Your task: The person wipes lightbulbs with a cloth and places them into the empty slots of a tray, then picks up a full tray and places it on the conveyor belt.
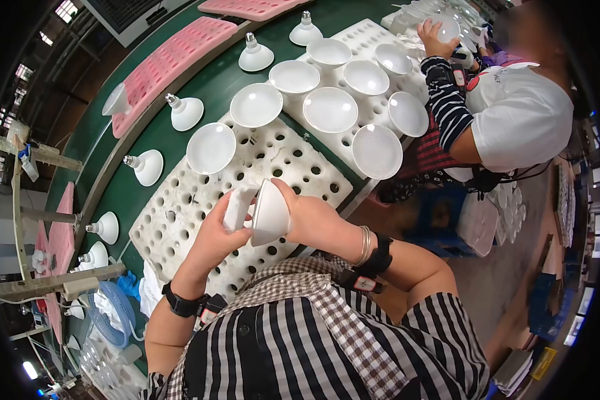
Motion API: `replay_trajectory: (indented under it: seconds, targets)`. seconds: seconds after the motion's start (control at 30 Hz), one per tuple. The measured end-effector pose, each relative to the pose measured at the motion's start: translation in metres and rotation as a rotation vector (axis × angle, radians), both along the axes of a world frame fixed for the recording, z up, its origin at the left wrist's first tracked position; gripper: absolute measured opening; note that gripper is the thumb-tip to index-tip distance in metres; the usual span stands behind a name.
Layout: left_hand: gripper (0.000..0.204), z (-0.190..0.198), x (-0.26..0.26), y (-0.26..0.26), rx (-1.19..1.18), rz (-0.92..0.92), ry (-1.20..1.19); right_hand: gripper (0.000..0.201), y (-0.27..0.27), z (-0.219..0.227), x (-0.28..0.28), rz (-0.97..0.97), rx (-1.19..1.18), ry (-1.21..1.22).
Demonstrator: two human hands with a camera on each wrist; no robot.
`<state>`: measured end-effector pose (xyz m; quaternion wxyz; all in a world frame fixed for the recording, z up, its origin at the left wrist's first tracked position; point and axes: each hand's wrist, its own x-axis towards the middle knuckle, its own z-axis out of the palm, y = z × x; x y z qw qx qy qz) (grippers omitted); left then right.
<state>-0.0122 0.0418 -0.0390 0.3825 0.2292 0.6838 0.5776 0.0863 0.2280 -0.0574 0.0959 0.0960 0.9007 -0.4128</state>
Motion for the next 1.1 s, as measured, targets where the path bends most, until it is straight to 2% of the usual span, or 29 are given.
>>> replay_trajectory:
  seconds: [0.1, 0.17, 0.27, 0.3, 0.37, 0.4, 0.53, 0.63, 0.7, 0.73, 0.8, 0.83, 0.9, 0.93, 1.0, 1.1]
  targets:
    - [0.067, -0.007, 0.0, 0.001, -0.071, 0.008, -0.023, 0.087, -0.007, 0.003, 0.009, 0.093, 0.079, -0.067]
    - [0.065, -0.016, -0.008, 0.004, -0.14, -0.009, 0.034, 0.086, -0.015, 0.001, 0.016, 0.248, 0.08, 0.022]
    - [0.062, -0.023, -0.014, 0.006, -0.017, 0.067, -0.197, 0.09, -0.021, 0.012, 0.018, 0.26, -0.02, 0.008]
    - [0.062, -0.025, -0.013, 0.002, -0.019, 0.067, -0.201, 0.092, -0.021, 0.013, 0.018, 0.256, -0.05, -0.017]
    - [0.069, -0.03, -0.005, -0.008, -0.044, -0.044, -0.058, 0.095, -0.017, -0.008, 0.023, 0.232, -0.034, -0.065]
    - [0.077, -0.019, 0.003, -0.01, 0.025, -0.105, -0.128, 0.097, -0.015, -0.014, 0.024, 0.208, -0.016, -0.108]
    - [0.077, -0.012, 0.021, -0.02, -0.034, -0.095, -0.233, 0.1, -0.014, -0.017, 0.031, 0.209, -0.058, -0.085]
    - [0.078, -0.01, 0.02, -0.024, -0.027, -0.118, -0.168, 0.1, -0.015, -0.023, 0.033, 0.245, -0.201, -0.115]
    - [0.079, 0.001, 0.019, -0.025, -0.018, -0.134, -0.207, 0.1, -0.014, -0.038, 0.034, 0.179, -0.808, -0.065]
    - [0.081, 0.004, 0.018, -0.024, -0.008, -0.157, -0.243, 0.1, -0.01, -0.043, 0.036, 0.181, -0.806, -0.067]
    - [0.082, 0.004, 0.019, -0.023, -0.033, -0.185, -0.209, 0.104, -0.007, -0.026, 0.029, 0.155, -1.085, -0.48]
    - [0.084, 0.003, 0.02, -0.023, -0.059, -0.212, -0.175, 0.104, -0.009, -0.024, 0.029, 0.154, -1.083, -0.48]
    - [0.084, 0.005, 0.02, -0.022, -0.045, -0.214, -0.183, 0.107, -0.014, -0.022, 0.03, 0.244, -0.686, -0.229]
    - [0.085, 0.006, 0.019, -0.022, -0.032, -0.215, -0.192, 0.107, -0.017, -0.024, 0.032, 0.244, -0.689, -0.23]
    - [0.084, 0.008, 0.019, -0.019, -0.016, -0.201, -0.195, 0.109, -0.022, -0.026, 0.034, 0.225, -0.481, -0.062]
    - [0.081, 0.008, 0.014, -0.01, 0.024, -0.148, -0.235, 0.109, -0.024, -0.003, 0.034, 0.219, -0.346, -0.08]
